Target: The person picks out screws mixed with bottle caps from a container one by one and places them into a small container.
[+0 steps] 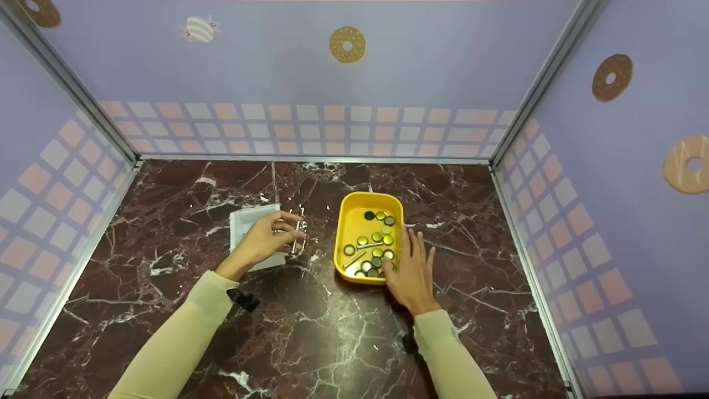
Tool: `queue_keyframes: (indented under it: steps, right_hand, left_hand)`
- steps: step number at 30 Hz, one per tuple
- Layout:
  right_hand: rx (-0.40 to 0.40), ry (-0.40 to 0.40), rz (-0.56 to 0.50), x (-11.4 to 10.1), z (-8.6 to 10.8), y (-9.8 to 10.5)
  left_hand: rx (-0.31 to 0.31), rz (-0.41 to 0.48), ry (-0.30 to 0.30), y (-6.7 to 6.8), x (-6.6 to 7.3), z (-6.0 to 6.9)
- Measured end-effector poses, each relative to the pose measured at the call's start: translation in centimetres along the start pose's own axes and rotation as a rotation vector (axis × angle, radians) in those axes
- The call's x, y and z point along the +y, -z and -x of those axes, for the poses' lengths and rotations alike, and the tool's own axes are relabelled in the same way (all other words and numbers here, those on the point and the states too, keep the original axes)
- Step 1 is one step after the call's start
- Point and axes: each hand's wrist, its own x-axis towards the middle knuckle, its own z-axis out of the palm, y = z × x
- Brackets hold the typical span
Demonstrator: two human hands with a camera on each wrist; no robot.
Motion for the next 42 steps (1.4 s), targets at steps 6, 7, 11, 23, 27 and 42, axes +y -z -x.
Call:
queue_keyframes:
  steps: [6,7,11,23,27,42]
  right_hand:
    - [-0.010,-0.004,-0.001,0.0,-0.1,0.0]
    - [-0.010,-0.005,0.001,0.0,-0.1,0.0]
    - [-0.009,-0.007,-0.004,0.0,-0.1,0.0]
    - [-0.005,-0.004,0.004,0.1,0.0,-0.2]
    - [0.000,-0.004,0.005,0.0,0.0,-0.1]
    - [0.006,-0.006,-0.005,0.0,0.0,-0.2]
  left_hand:
    - [0.047,-0.007,0.029,1.3,-0.4,0.4]
    - [0.049,0.007,0.035,1.5,-0.4,0.4]
    - [0.056,0.032,0.047,2.2,-0.6,0.7]
    - [0.106,-0.080,0.080,5.0,-1.6,1.7]
    - [0.119,-0.094,0.094,5.9,-1.8,1.8]
    - [0.152,-0.319,0.135,8.7,-1.5,0.2]
